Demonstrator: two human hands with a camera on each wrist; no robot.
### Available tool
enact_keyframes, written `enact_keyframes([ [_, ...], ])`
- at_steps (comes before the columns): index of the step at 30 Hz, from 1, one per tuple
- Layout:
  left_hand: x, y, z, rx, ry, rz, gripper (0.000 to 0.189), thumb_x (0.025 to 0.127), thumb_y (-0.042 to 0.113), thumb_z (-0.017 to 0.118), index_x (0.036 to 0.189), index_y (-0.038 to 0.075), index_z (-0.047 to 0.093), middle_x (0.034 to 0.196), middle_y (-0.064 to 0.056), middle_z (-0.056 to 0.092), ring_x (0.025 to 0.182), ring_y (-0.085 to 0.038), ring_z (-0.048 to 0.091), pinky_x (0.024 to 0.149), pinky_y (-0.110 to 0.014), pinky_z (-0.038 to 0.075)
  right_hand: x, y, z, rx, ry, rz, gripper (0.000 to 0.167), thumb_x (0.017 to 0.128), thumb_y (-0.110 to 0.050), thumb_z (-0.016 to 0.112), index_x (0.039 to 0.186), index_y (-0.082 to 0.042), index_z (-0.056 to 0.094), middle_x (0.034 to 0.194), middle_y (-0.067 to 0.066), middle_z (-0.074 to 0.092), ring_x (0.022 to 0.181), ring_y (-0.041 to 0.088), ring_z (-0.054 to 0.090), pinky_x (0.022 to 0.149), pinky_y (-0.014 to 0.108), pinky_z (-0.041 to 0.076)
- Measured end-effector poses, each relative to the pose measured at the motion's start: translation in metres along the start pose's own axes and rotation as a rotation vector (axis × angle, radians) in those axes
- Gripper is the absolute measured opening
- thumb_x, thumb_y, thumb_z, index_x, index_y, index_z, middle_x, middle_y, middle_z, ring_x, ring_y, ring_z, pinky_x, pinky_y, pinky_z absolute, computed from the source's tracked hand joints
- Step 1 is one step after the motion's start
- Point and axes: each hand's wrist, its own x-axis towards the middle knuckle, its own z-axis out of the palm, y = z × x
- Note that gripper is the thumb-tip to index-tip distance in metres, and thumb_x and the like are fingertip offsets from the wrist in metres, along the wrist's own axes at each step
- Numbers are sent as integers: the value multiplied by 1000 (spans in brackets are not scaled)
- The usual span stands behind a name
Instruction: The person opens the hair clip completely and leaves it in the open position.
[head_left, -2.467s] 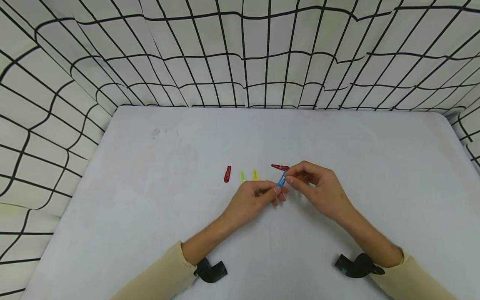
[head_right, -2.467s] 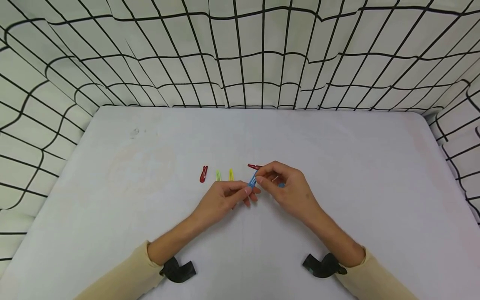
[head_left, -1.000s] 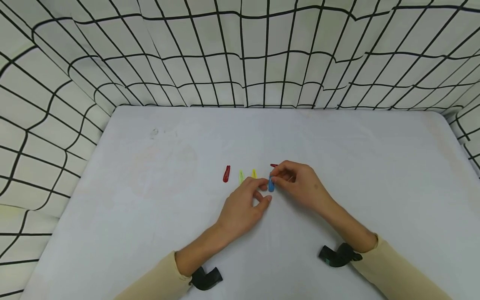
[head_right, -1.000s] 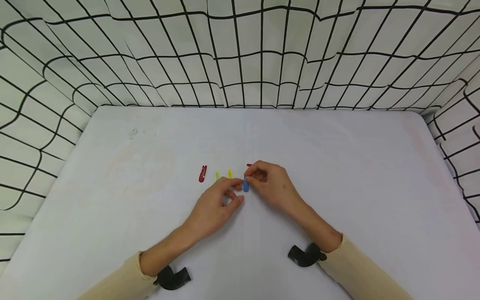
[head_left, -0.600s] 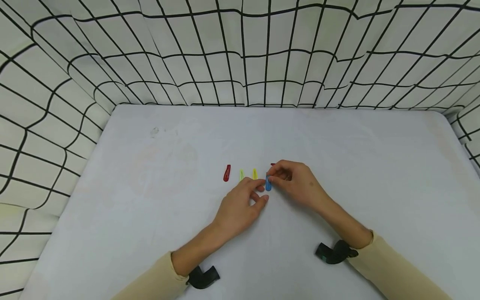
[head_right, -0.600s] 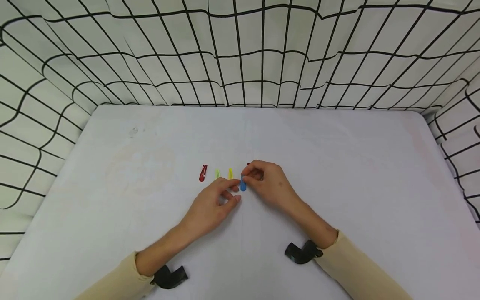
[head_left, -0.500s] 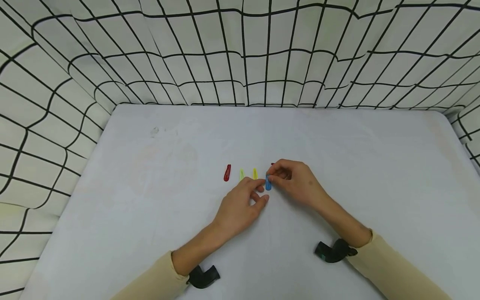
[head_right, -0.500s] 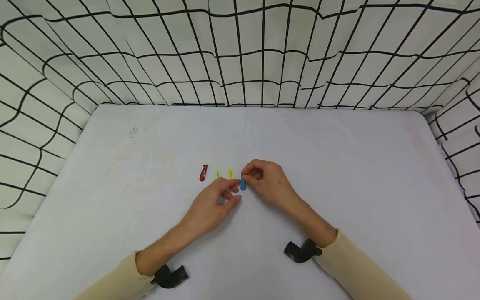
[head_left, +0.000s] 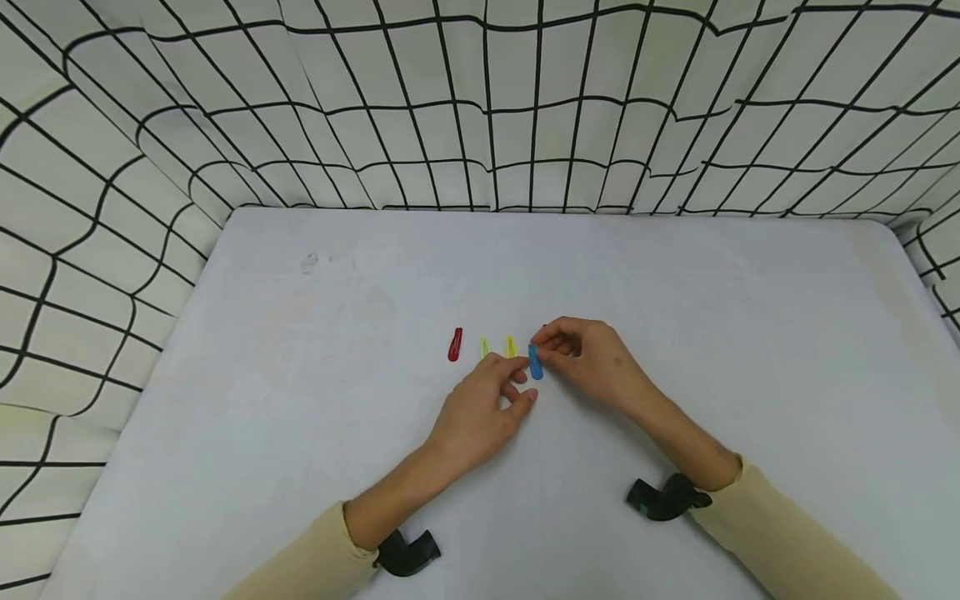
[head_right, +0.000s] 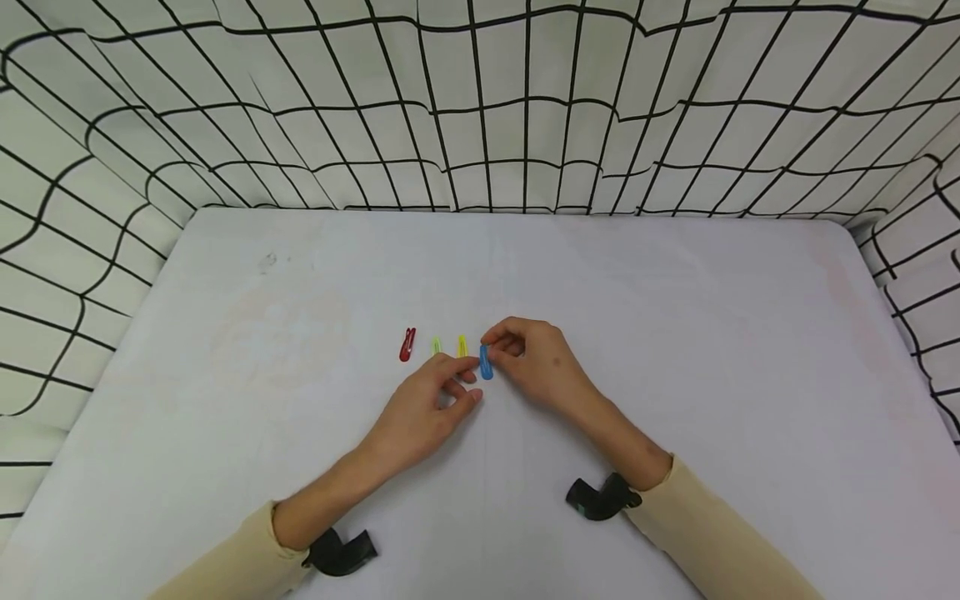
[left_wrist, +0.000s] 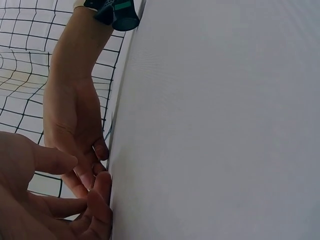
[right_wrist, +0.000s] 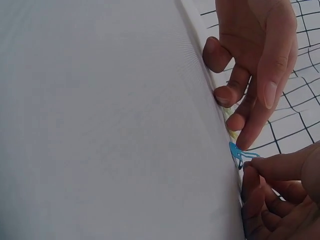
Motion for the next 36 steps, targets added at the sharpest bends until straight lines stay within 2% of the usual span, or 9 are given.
enact_keyframes([
  [6,-1,0,-1,-51,11,8,43,101,21,68,139,4,61,119,-3,65,95,-13,67,82,-29,52,-1,0,-12,-12,18,16,17,97,-11,73,114,-13,76,102,4,77,91,17,68,82,31,54],
  [18,3,3,2,-90,49,33,36,100,21,68,134,11,60,117,1,64,92,-10,65,78,-25,51,-5,10,-41,-65,71,20,16,99,-17,72,115,-12,74,102,7,76,97,21,68,82,33,54],
  [24,10,7,5,-100,42,53,36,101,22,66,135,12,60,116,1,64,94,-10,65,79,-26,51,-3,17,-41,-87,71,22,14,98,-14,73,111,-12,75,99,6,74,94,20,64,82,31,51],
  [27,11,8,5,-98,44,57,35,101,21,66,135,12,60,116,1,65,94,-10,65,78,-26,52,-2,17,-39,-112,62,16,15,96,-12,74,111,-12,75,104,6,72,96,22,61,82,33,49],
  [31,12,8,5,-103,64,62,34,101,20,66,134,12,61,115,0,66,94,-11,65,76,-26,51,3,15,-35,-161,47,12,19,95,-10,75,114,-12,75,112,7,70,103,25,61,90,38,50],
  [36,14,8,6,-123,67,56,33,101,20,66,133,13,62,115,1,66,93,-10,64,77,-26,51,7,14,-34,-197,32,43,22,95,-10,75,116,-10,74,114,8,68,104,27,60,92,40,50],
])
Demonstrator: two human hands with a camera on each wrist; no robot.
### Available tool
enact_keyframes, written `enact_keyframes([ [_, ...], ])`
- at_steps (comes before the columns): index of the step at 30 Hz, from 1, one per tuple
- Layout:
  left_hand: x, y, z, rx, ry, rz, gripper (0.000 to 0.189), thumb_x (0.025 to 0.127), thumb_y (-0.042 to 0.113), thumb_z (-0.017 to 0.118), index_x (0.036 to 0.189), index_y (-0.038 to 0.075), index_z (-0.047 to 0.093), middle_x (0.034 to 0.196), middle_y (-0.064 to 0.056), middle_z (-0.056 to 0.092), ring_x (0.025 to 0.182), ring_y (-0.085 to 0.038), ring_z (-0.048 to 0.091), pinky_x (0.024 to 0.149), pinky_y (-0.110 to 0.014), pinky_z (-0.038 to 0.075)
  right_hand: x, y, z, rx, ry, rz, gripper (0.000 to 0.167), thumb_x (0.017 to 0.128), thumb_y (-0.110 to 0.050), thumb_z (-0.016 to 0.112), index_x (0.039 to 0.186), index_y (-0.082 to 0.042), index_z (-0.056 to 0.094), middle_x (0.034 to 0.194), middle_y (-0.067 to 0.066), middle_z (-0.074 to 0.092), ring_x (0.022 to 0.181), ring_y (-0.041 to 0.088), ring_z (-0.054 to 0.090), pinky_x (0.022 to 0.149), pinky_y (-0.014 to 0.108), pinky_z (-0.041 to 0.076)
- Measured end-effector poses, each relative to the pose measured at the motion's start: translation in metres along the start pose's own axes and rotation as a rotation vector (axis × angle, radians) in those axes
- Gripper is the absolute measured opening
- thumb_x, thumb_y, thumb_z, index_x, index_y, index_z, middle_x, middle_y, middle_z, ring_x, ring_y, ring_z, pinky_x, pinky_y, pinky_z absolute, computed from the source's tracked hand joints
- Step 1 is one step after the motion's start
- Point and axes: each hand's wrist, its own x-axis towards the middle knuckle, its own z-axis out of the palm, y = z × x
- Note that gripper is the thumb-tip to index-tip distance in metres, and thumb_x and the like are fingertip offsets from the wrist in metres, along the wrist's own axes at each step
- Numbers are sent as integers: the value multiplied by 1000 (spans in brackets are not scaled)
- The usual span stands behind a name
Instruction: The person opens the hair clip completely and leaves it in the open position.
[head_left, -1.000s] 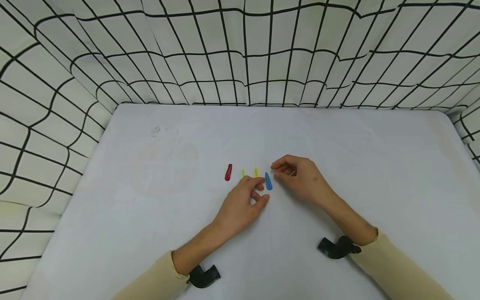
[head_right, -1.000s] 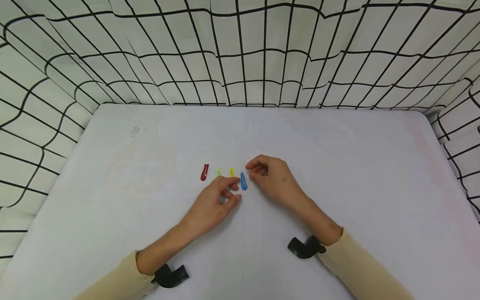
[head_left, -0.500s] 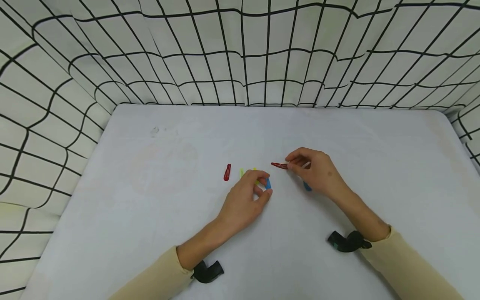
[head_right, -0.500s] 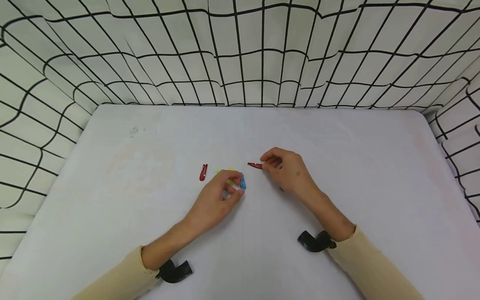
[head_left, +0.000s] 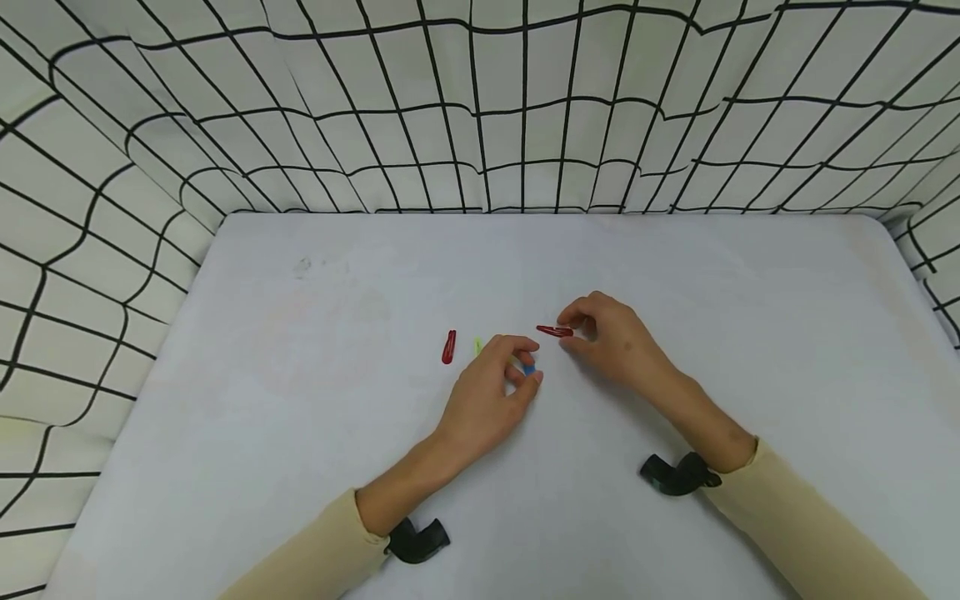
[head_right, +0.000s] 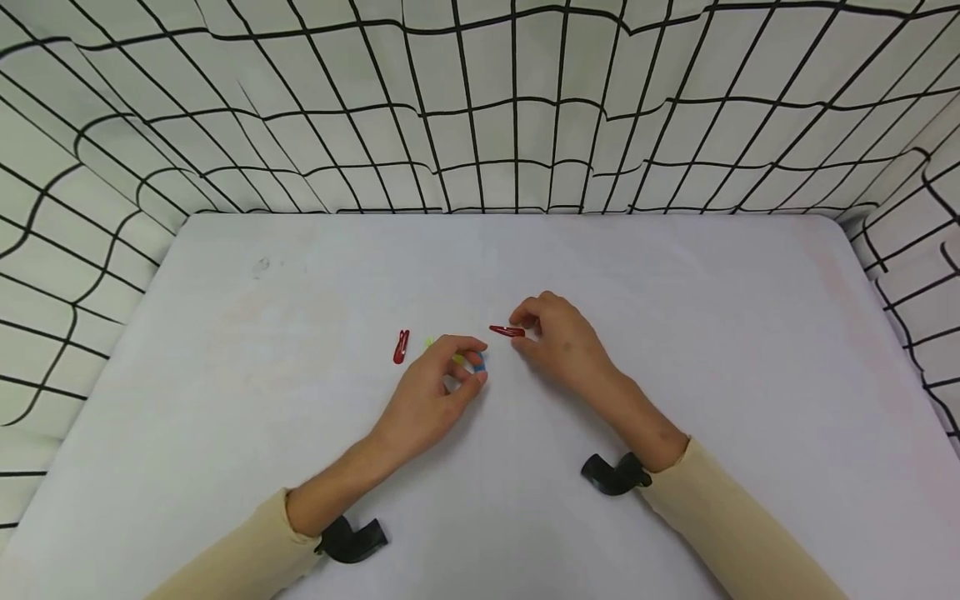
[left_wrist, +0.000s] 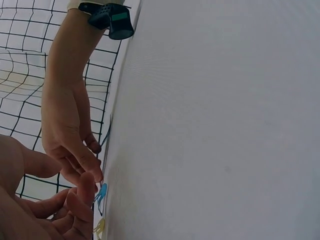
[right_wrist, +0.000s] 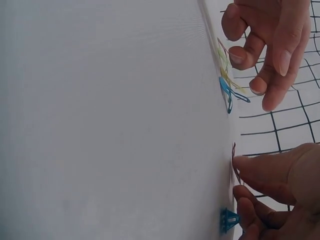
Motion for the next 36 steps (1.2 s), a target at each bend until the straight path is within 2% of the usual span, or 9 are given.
enact_keyframes([
  [8,2,0,2,-31,5,6,32,101,19,66,133,14,62,114,0,67,93,-10,64,79,-27,50,-1,-2,0,-21,-27,50,16,98,-7,70,113,-9,75,107,8,72,100,26,62,88,39,51],
  [17,6,1,4,-24,5,28,32,101,21,65,132,14,63,114,0,67,93,-11,65,80,-28,51,-6,3,-1,-13,-46,29,13,98,-8,70,109,-10,77,100,6,72,95,23,62,85,35,49],
  [24,8,3,1,-39,26,36,31,102,20,65,133,12,62,114,0,68,94,-13,65,76,-26,51,-15,2,-7,17,-5,-5,8,98,-14,72,103,-12,78,94,4,74,91,20,63,81,32,49],
  [31,10,5,-2,-58,34,27,27,104,25,63,129,14,63,112,4,66,93,-10,63,71,-26,51,-22,-1,-13,80,-11,-30,8,98,-15,72,105,-14,76,91,5,74,79,18,63,65,27,51],
  [36,11,6,-3,-58,32,42,27,106,28,60,128,13,63,110,2,67,91,-10,64,68,-26,50,-28,-3,-14,106,-4,-58,8,98,-14,73,104,-16,75,92,2,75,82,19,64,68,26,52],
])
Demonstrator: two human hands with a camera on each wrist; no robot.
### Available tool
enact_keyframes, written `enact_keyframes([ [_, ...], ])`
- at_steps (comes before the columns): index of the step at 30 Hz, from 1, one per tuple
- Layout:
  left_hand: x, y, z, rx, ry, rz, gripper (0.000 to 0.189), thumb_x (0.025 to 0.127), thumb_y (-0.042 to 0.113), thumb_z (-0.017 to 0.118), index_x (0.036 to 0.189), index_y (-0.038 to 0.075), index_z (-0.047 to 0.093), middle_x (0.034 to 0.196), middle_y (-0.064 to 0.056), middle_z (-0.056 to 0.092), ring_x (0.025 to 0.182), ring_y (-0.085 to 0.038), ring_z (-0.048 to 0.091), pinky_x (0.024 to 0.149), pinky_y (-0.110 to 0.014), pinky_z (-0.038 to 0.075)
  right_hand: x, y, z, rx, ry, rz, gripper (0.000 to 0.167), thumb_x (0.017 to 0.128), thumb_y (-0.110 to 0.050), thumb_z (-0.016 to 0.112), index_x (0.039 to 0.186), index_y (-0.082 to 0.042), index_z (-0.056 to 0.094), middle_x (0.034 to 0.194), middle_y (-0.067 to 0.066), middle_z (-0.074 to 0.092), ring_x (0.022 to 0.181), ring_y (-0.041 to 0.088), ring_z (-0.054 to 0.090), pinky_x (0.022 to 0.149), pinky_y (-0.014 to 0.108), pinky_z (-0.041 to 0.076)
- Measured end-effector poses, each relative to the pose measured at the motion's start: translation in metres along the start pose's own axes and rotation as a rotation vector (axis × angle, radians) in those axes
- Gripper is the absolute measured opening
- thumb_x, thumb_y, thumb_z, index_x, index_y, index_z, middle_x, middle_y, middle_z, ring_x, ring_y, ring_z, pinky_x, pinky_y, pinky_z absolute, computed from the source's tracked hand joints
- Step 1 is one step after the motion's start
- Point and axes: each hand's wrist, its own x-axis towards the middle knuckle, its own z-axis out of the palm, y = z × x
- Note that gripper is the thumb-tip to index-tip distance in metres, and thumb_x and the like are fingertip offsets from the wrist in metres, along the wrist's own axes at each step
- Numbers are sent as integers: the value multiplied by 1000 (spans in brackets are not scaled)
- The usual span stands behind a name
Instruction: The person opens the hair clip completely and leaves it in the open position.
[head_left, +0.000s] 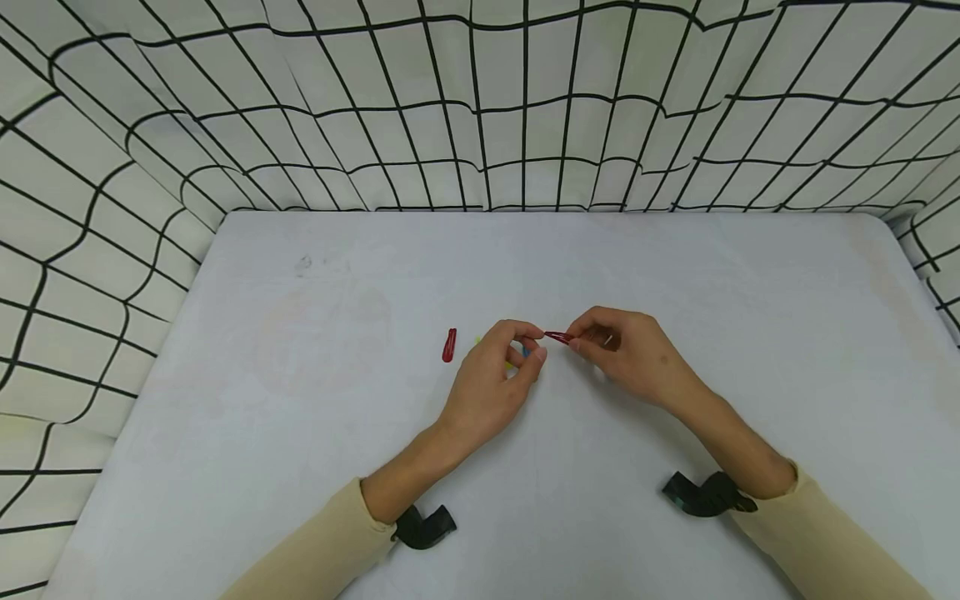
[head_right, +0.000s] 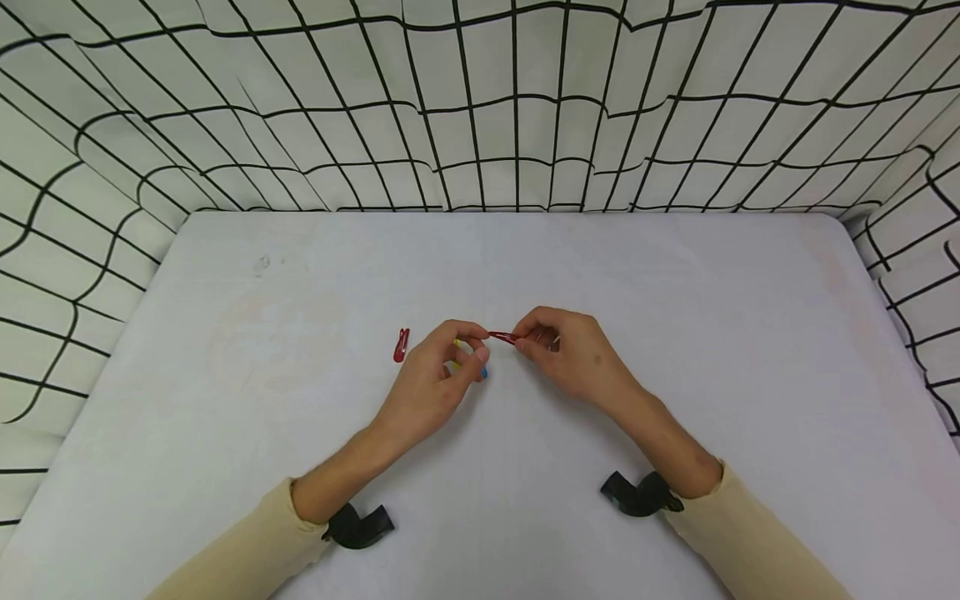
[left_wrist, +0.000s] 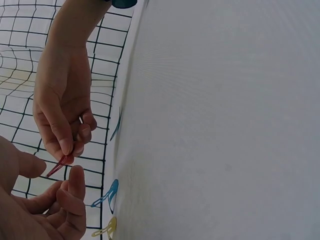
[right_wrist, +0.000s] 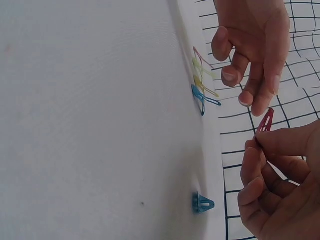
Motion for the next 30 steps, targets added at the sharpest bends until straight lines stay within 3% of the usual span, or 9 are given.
enact_keyframes([
  [6,0,-1,0,-33,-16,23,22,109,27,55,123,15,65,95,-5,72,80,-12,65,61,-25,46,-5,-1,1,-3,12,-52,11,97,-12,73,106,-17,77,96,-1,77,88,16,66,77,27,53],
  [11,0,-3,-1,-38,-6,75,19,109,23,54,116,13,68,96,-6,73,77,-14,67,57,-23,42,-9,-2,1,18,6,-74,14,97,-12,73,109,-19,78,100,-4,79,91,13,67,80,26,54],
  [17,1,-5,-2,-89,11,102,15,108,20,57,110,15,71,97,-7,74,79,-18,70,59,-23,47,-11,-1,-2,117,-24,-67,14,100,-15,71,111,-20,77,102,2,78,84,22,68,69,25,53],
  [24,0,-4,-4,-160,18,81,14,106,20,60,106,17,74,94,-8,75,79,-19,70,67,-25,44,-13,0,-5,257,-73,-43,15,101,-20,69,115,-19,75,101,11,75,82,31,68,64,25,50],
  [30,0,-2,-6,-204,11,49,14,105,21,62,105,18,76,82,-8,74,77,-27,68,62,-24,39,-15,3,-7,337,-106,6,17,101,-23,69,118,-19,74,104,15,75,85,32,69,67,27,51],
])
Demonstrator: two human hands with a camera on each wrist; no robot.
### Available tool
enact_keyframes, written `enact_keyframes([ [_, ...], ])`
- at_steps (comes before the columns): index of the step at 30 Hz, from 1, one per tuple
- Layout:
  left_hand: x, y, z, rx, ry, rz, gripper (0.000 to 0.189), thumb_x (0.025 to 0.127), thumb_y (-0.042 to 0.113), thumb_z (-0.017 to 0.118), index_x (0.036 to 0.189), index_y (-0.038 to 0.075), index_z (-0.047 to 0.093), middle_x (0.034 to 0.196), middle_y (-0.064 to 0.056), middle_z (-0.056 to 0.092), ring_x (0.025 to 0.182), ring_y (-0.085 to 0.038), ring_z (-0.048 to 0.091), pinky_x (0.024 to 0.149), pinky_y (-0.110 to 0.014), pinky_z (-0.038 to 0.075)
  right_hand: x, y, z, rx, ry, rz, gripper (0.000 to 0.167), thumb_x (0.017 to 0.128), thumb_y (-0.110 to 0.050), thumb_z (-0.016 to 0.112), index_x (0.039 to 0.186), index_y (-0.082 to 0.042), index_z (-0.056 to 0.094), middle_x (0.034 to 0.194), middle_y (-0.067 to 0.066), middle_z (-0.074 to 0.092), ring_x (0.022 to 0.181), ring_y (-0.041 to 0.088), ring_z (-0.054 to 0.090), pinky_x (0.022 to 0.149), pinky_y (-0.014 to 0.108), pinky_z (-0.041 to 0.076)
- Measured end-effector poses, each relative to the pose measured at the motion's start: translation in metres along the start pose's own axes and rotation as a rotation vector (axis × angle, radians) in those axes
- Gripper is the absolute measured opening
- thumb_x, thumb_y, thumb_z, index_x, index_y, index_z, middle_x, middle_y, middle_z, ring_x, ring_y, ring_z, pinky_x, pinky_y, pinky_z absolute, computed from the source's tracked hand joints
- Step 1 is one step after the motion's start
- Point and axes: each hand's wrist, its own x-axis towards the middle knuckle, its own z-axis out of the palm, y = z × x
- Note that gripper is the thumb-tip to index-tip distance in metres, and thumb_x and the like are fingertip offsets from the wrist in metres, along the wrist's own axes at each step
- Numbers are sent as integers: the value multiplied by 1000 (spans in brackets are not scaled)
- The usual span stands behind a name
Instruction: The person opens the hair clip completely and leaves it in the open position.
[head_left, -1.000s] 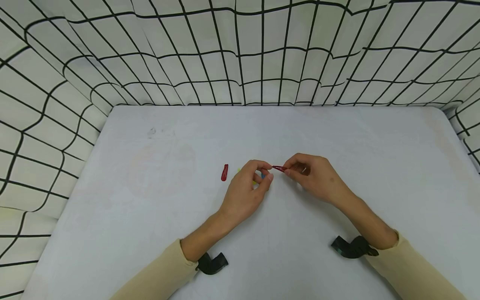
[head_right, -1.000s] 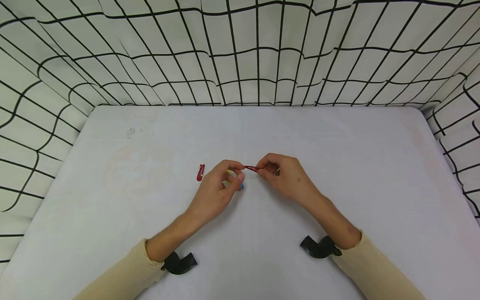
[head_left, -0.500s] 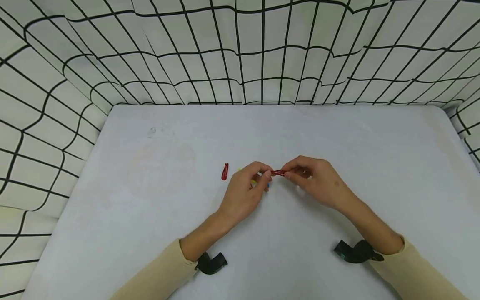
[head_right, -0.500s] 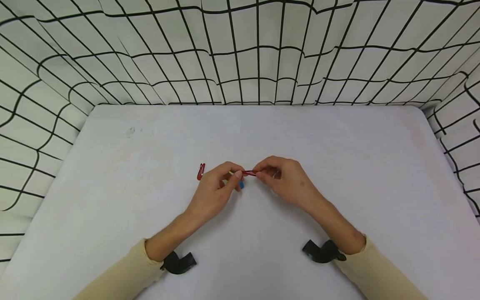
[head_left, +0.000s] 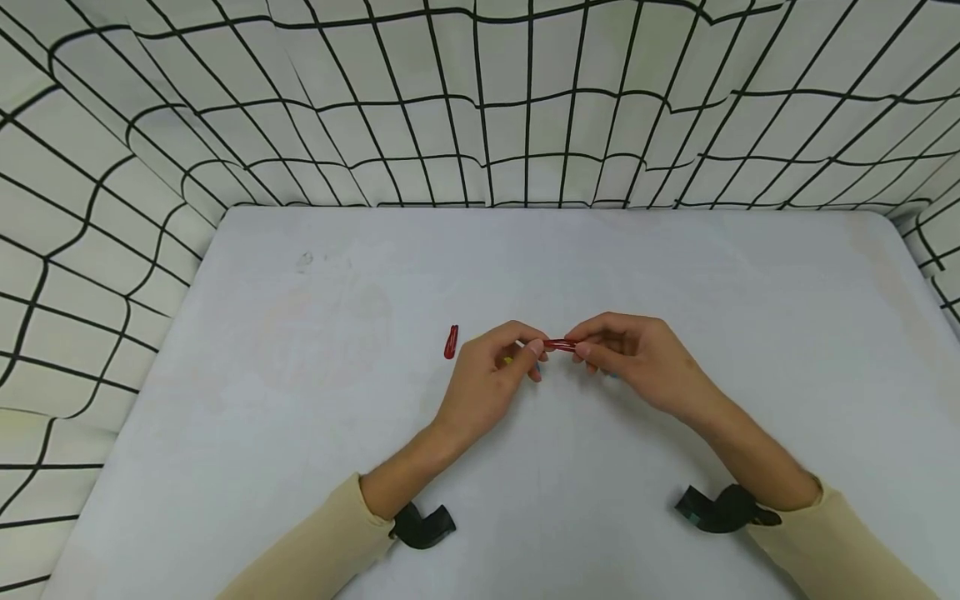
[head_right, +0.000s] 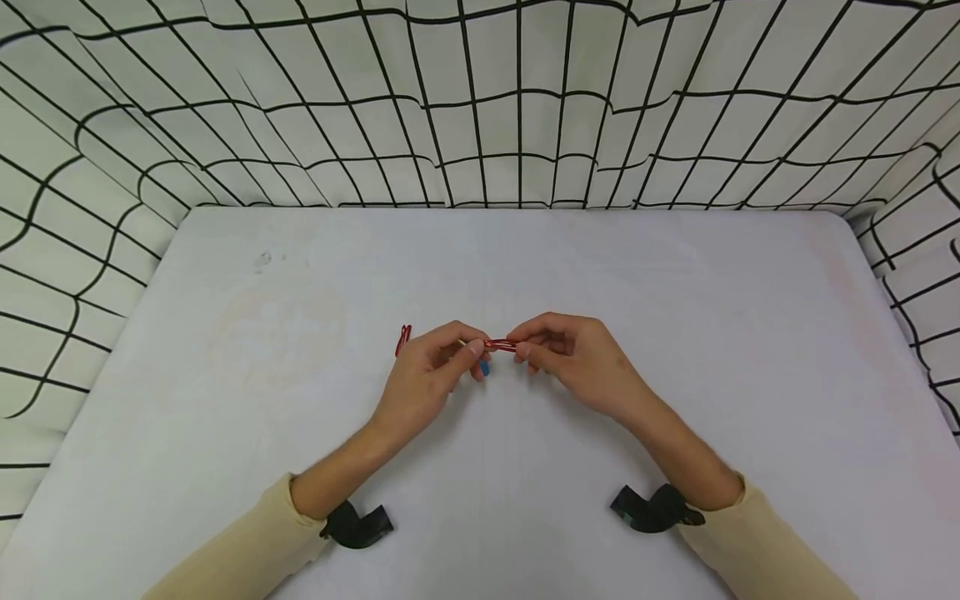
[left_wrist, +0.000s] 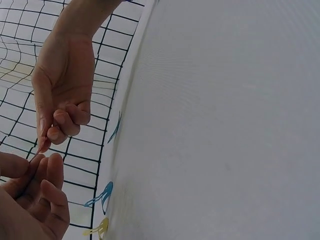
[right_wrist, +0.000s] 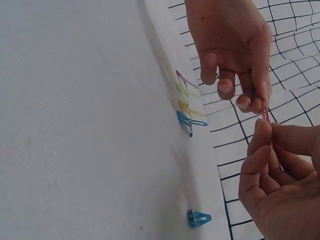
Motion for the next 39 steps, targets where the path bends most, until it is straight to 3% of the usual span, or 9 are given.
enact_keyframes([
  [6,0,0,-2,-31,-13,-16,13,104,21,64,103,17,77,76,-6,73,76,-31,64,61,-22,36,-3,2,-2,33,-21,4,19,102,-23,69,119,-18,74,104,18,75,86,30,70,69,30,50],
  [14,0,-2,-1,-96,-19,1,12,102,15,66,103,15,78,93,-15,77,77,-28,74,69,-23,41,-6,2,-1,50,-4,4,17,101,-25,70,116,-21,76,101,18,73,87,29,69,70,31,50],
  [20,0,-2,0,-115,-23,1,12,102,14,66,103,15,78,93,-16,76,76,-28,71,71,-23,42,-7,3,0,78,19,16,16,100,-25,72,114,-19,77,101,19,74,88,30,69,77,30,55],
  [24,0,-3,1,-124,-30,10,13,102,13,65,103,14,78,92,-16,76,75,-27,70,68,-23,41,-8,3,2,86,38,-3,15,100,-21,71,113,-15,77,104,19,75,88,30,69,80,30,57],
  [31,1,-2,4,-136,-22,30,12,102,12,65,102,14,77,85,-17,74,68,-37,61,57,-22,31,-9,4,6,75,85,-8,14,100,-20,71,111,-14,77,98,18,72,83,29,66,75,30,52],
  [39,1,-3,5,-152,-6,19,12,103,14,64,102,15,76,77,-13,72,64,-36,59,55,-22,30,-8,3,6,79,76,-2,13,100,-22,71,110,-15,77,96,18,70,82,28,64,73,30,49],
])
